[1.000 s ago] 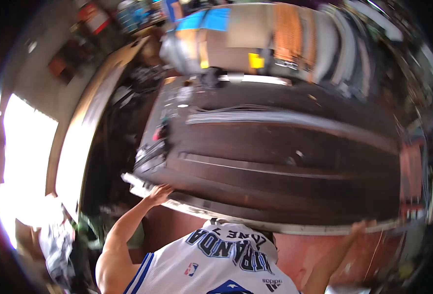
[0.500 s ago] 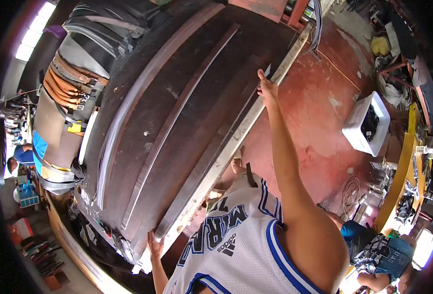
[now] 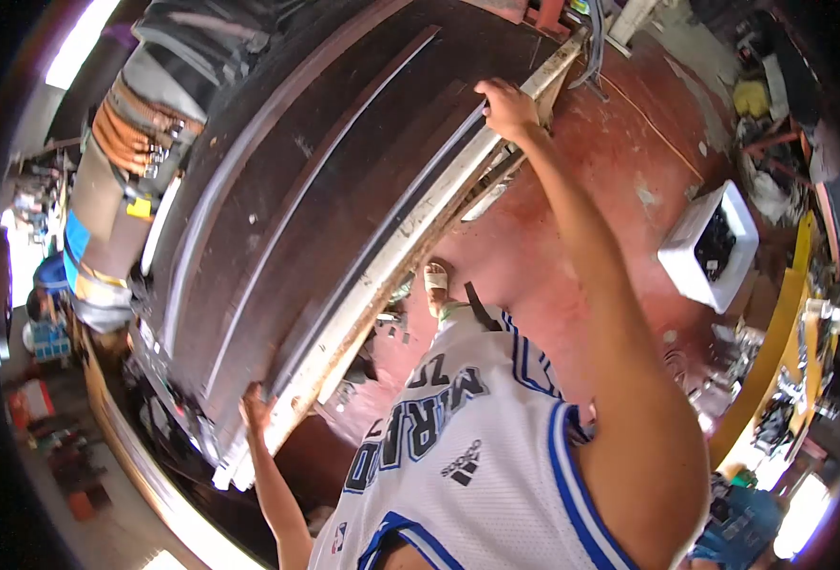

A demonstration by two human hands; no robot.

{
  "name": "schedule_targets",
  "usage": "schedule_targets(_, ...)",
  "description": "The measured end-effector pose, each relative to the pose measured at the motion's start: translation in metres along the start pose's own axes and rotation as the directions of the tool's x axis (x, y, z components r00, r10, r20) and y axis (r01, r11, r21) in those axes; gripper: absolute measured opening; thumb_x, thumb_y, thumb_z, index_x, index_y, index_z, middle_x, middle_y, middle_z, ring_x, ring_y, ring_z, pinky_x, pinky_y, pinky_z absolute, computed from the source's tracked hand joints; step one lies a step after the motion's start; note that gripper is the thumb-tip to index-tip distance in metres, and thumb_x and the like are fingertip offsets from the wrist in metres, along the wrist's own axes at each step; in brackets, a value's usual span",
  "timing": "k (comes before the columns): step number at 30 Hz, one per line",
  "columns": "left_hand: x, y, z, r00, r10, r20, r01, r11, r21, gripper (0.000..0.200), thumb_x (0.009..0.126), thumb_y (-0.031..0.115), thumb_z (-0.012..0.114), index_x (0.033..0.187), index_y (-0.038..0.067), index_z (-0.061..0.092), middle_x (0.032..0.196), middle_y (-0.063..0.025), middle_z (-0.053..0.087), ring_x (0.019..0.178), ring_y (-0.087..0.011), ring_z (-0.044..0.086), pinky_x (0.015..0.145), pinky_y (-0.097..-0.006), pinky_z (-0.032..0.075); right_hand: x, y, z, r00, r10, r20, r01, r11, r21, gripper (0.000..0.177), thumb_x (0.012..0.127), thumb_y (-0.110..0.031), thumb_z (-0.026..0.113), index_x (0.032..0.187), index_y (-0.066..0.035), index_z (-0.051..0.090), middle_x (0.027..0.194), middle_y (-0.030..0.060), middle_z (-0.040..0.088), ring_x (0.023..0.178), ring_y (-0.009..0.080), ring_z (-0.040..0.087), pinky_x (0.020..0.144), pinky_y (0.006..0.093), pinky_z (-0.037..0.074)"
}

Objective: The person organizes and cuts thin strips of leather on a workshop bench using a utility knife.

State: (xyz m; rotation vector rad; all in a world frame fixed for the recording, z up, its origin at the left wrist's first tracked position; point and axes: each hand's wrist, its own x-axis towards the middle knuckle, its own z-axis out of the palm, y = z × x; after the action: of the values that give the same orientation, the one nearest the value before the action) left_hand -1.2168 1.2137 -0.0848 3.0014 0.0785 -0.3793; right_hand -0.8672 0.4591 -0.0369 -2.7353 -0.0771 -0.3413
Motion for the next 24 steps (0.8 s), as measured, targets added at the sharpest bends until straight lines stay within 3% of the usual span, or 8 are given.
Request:
schedule_targets(2, 0.000, 0.021, -0.014, 0.996, -0.083, 0.045, 0.081, 0.996, 0.037, 0.056, 0.068, 0.019, 0.087, 0.116, 0.000, 0.066, 0.122, -0.0189, 0.067, 0.108, -0.0389, 0.065, 0.090, -0.0451, 0.053, 0.021, 0.004, 0.000, 0.901, -0.378, 0.213, 0.394, 0.918, -0.040, 0.059, 0.072, -0.002, 0.077, 0.127, -0.014, 0.060, 0.138, 0.0096, 0.057, 0.124, 0.0304, 0.055, 0.101, 0.0421, 0.048)
schedule_targets(4, -0.003, 0.032, -0.021, 0.998, 0.007, -0.055, -0.005, 0.999, 0.036, 0.047, 0.070, 0.014, 0.085, 0.112, 0.002, 0.067, 0.117, -0.0167, 0.067, 0.104, -0.0391, 0.065, 0.086, -0.0447, 0.055, 0.035, -0.002, 0.007, 0.805, -0.491, 0.334, 0.548, 0.831, -0.100, 0.062, 0.071, 0.000, 0.076, 0.129, -0.014, 0.059, 0.138, 0.0093, 0.057, 0.126, 0.0305, 0.055, 0.104, 0.0422, 0.046)
schedule_targets(5, -0.004, 0.051, -0.030, 0.998, -0.064, -0.025, 0.064, 0.998, 0.021, 0.048, 0.071, 0.013, 0.084, 0.114, 0.004, 0.065, 0.117, -0.0163, 0.067, 0.104, -0.0395, 0.065, 0.086, -0.0456, 0.055, 0.041, -0.004, 0.013, 0.710, -0.550, 0.439, 0.662, 0.734, -0.151, 0.065, 0.070, 0.001, 0.075, 0.131, -0.014, 0.059, 0.137, 0.0091, 0.057, 0.127, 0.0307, 0.054, 0.107, 0.0424, 0.045)
schedule_targets(10, 0.003, 0.077, -0.028, 0.990, -0.141, -0.006, 0.141, 0.986, 0.087, 0.059, 0.075, 0.011, 0.080, 0.129, 0.011, 0.056, 0.127, -0.0127, 0.063, 0.111, -0.0380, 0.063, 0.092, -0.0488, 0.051, 0.054, -0.027, 0.034, 0.601, -0.436, 0.670, 0.653, 0.751, -0.097, 0.060, 0.071, -0.003, 0.077, 0.127, -0.011, 0.059, 0.125, 0.0103, 0.065, 0.113, 0.0324, 0.063, 0.097, 0.0459, 0.052)
schedule_targets(15, 0.061, 0.184, -0.024, 0.992, 0.088, -0.093, -0.090, 0.996, -0.025, 0.071, 0.078, 0.008, 0.076, 0.142, 0.014, 0.044, 0.135, -0.0138, 0.057, 0.121, -0.0357, 0.057, 0.102, -0.0498, 0.045, 0.055, -0.007, 0.059, 0.573, -0.635, 0.518, 0.720, 0.692, 0.052, 0.053, 0.074, 0.000, 0.070, 0.124, -0.008, 0.059, 0.113, 0.0128, 0.068, 0.110, 0.0347, 0.066, 0.094, 0.0477, 0.054)
schedule_targets(18, 0.093, 0.248, -0.030, 0.994, 0.095, -0.060, -0.094, 0.995, 0.017, 0.073, 0.077, 0.004, 0.075, 0.142, 0.013, 0.044, 0.134, -0.0147, 0.057, 0.119, -0.0376, 0.057, 0.098, -0.0497, 0.048, 0.059, -0.011, 0.049, 0.496, -0.675, 0.546, 0.757, 0.644, 0.108, 0.048, 0.071, -0.003, 0.072, 0.117, -0.005, 0.058, 0.107, 0.0149, 0.067, 0.100, 0.0373, 0.068, 0.086, 0.0467, 0.056)
schedule_targets(21, 0.107, 0.267, -0.029, 0.997, 0.060, -0.047, -0.058, 0.997, 0.047, 0.075, 0.075, -0.001, 0.074, 0.143, 0.014, 0.044, 0.133, -0.0153, 0.057, 0.118, -0.0392, 0.058, 0.095, -0.0490, 0.051, 0.055, 0.001, 0.065, 0.407, -0.820, 0.402, 0.889, 0.456, 0.031, 0.049, 0.068, -0.008, 0.079, 0.111, 0.000, 0.056, 0.095, 0.0156, 0.067, 0.088, 0.0343, 0.071, 0.073, 0.0422, 0.059)
schedule_targets(24, 0.102, 0.260, -0.031, 0.998, -0.018, -0.057, 0.017, 1.000, -0.013, 0.077, 0.074, -0.004, 0.074, 0.143, 0.015, 0.045, 0.136, -0.0152, 0.057, 0.123, -0.0371, 0.057, 0.098, -0.0475, 0.051, 0.052, 0.005, 0.082, 0.385, -0.893, 0.233, 0.915, 0.403, 0.034, 0.050, 0.067, -0.010, 0.080, 0.109, 0.000, 0.056, 0.090, 0.0138, 0.066, 0.082, 0.0292, 0.071, 0.068, 0.0397, 0.058)
